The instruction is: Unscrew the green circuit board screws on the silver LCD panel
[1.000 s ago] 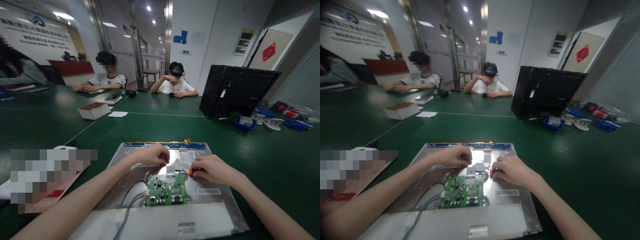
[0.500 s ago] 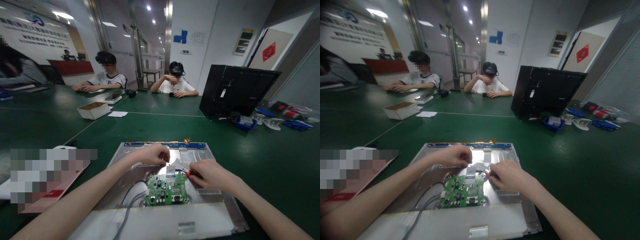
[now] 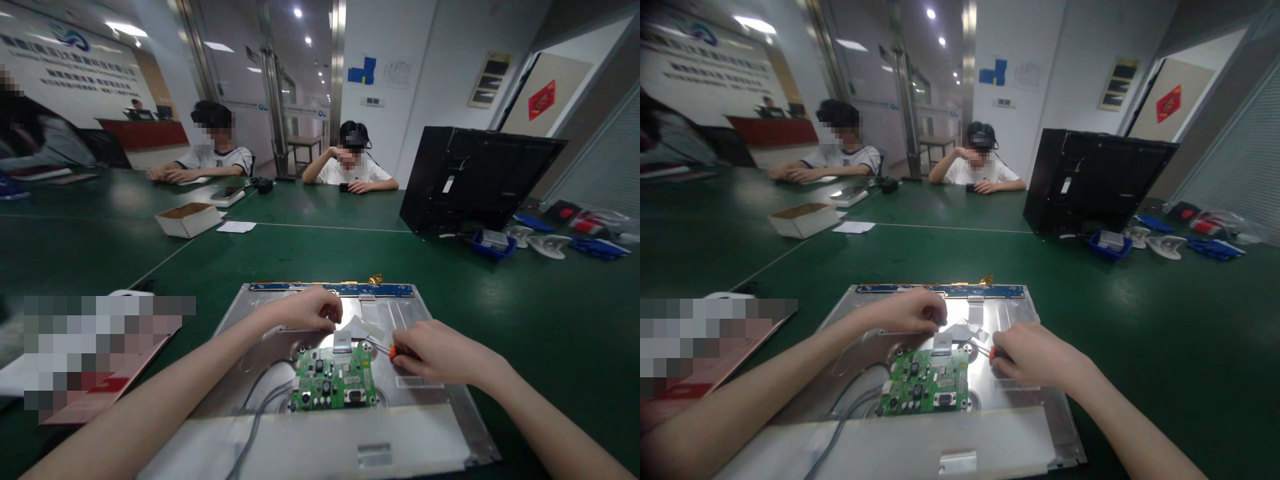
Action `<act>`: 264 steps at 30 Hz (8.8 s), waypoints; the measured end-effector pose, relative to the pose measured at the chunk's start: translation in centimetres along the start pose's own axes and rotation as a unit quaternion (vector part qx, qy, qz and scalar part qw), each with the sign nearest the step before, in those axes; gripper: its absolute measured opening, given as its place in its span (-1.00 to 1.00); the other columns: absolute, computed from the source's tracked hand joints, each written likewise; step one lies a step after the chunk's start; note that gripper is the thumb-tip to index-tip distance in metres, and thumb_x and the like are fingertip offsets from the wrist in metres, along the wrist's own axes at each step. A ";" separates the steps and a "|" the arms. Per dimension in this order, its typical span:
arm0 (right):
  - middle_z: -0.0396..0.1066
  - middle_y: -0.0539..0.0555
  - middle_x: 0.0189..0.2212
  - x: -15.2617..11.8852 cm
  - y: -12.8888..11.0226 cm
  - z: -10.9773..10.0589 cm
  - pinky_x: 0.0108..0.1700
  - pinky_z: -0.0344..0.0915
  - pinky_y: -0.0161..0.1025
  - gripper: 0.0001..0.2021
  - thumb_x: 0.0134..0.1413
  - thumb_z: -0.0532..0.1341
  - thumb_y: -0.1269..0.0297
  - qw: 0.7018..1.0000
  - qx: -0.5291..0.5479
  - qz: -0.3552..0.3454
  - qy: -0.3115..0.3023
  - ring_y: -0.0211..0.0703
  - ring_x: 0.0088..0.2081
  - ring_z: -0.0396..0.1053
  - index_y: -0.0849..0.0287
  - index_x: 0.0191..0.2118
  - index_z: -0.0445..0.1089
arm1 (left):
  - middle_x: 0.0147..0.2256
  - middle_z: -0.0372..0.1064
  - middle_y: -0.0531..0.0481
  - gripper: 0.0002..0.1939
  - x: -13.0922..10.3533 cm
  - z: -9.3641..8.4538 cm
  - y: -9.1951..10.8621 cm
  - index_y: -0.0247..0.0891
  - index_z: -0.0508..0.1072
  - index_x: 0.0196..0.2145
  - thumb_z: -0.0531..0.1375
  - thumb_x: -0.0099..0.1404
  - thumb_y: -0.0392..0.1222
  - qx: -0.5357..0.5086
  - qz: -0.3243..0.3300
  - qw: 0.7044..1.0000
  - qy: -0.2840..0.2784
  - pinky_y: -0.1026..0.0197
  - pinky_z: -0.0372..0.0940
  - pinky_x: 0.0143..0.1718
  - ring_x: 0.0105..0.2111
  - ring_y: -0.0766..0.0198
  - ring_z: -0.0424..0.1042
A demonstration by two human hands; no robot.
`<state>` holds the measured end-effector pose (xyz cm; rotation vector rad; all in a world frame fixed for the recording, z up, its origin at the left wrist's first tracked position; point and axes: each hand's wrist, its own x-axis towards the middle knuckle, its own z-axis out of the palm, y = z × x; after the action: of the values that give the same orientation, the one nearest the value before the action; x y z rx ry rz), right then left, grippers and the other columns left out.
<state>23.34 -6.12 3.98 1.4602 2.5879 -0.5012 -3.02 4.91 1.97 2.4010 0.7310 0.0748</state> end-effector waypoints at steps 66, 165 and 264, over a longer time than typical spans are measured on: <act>0.53 0.12 -0.40 4.0 3.0 -0.7 -0.34 0.15 -0.23 -0.86 0.01 0.23 0.30 0.990 -0.043 0.076 0.112 0.03 -0.31 0.45 0.11 -0.28 0.52 | -0.43 0.43 0.05 -0.85 0.4 0.6 0.3 -0.31 0.54 -0.35 0.23 0.11 -0.44 -0.029 -0.017 0.999 -0.023 0.36 0.18 -0.43 -0.44 0.34 0.37; 0.44 0.03 -0.41 3.3 0.2 1.2 -0.31 0.13 -0.30 -0.91 0.02 0.18 0.48 0.983 0.092 -0.058 0.146 -0.21 -0.38 0.31 0.20 -0.34 0.41 | -0.39 0.47 0.01 -0.91 -1.1 -0.2 3.3 -0.28 0.52 -0.37 0.21 0.20 -0.39 0.038 0.048 0.997 0.039 0.31 0.19 -0.37 -0.40 0.29 0.39; 0.36 -0.08 -0.38 8.4 -6.3 -5.4 -0.20 0.37 -0.24 -0.60 0.00 0.33 0.38 0.871 0.338 -0.189 0.302 -0.25 -0.34 0.40 0.12 -0.06 0.18 | -0.41 0.44 0.03 -0.93 -7.6 2.2 0.1 -0.28 0.51 -0.39 0.23 0.16 -0.24 -0.178 -0.075 0.976 0.097 0.27 0.25 -0.34 -0.39 0.27 0.38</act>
<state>13.88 -0.45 8.19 1.4286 3.4578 -1.2951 -8.94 -0.34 1.15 2.0090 0.9013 0.3517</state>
